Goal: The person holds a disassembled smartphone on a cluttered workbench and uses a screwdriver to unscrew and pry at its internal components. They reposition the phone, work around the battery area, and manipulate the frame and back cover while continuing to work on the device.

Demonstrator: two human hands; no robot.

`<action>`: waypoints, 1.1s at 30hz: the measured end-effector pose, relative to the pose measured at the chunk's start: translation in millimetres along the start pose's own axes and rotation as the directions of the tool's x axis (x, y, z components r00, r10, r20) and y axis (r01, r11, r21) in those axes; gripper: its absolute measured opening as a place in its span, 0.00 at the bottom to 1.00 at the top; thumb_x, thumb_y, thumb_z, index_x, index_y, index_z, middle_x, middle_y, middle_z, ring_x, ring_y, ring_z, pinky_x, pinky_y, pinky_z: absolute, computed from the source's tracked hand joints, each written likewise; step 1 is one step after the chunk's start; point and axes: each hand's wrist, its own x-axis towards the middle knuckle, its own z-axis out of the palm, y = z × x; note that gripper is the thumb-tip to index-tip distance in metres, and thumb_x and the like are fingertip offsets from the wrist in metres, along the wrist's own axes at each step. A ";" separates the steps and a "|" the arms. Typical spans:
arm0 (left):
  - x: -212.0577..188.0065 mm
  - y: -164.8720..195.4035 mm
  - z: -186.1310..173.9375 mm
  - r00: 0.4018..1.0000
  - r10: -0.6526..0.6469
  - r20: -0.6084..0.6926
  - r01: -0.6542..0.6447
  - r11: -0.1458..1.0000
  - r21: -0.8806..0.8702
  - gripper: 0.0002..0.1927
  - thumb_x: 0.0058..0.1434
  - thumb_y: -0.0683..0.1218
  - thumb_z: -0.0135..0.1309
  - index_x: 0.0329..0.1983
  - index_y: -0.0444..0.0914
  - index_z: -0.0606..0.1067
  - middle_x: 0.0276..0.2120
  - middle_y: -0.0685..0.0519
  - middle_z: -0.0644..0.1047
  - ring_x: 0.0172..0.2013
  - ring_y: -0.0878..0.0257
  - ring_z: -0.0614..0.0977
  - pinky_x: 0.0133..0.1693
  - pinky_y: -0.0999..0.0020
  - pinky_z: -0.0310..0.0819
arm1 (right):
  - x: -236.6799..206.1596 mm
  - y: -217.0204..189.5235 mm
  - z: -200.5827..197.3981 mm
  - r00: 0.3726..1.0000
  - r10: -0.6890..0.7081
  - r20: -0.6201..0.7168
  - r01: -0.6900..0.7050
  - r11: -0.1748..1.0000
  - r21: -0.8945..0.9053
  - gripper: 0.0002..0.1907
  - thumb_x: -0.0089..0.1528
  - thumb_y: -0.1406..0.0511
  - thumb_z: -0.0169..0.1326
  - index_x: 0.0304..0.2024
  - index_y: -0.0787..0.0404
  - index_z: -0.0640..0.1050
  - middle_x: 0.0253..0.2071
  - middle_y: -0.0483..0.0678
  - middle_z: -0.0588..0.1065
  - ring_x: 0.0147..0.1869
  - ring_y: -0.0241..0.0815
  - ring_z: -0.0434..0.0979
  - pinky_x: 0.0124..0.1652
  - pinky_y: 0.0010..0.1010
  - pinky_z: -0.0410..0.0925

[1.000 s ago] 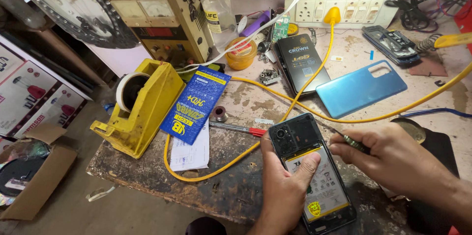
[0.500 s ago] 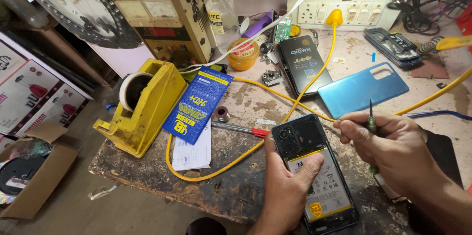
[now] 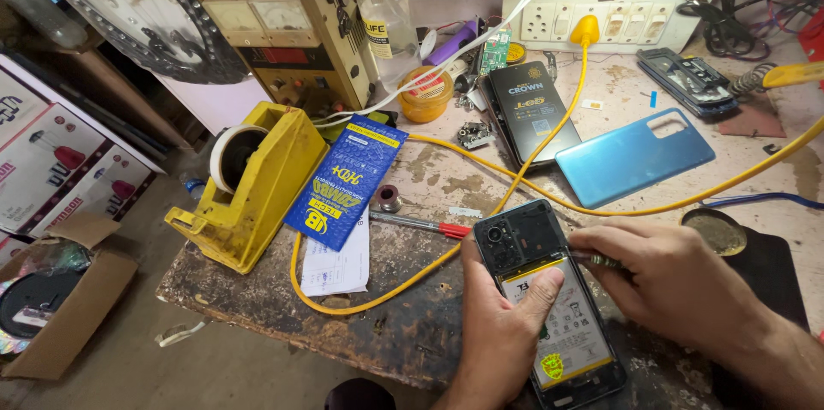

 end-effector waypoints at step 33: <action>-1.6 11.6 -0.7 1.000 0.024 0.017 -0.024 0.999 -0.029 0.41 0.56 0.33 0.57 0.69 0.44 0.53 0.46 0.50 0.74 0.42 0.65 0.80 0.42 0.70 0.80 | -6.1 29.6 1.9 0.798 0.559 0.226 -0.258 -0.023 0.966 0.07 0.68 0.66 0.50 0.43 0.65 0.75 0.30 0.42 0.70 0.25 0.25 0.59 0.22 0.19 0.52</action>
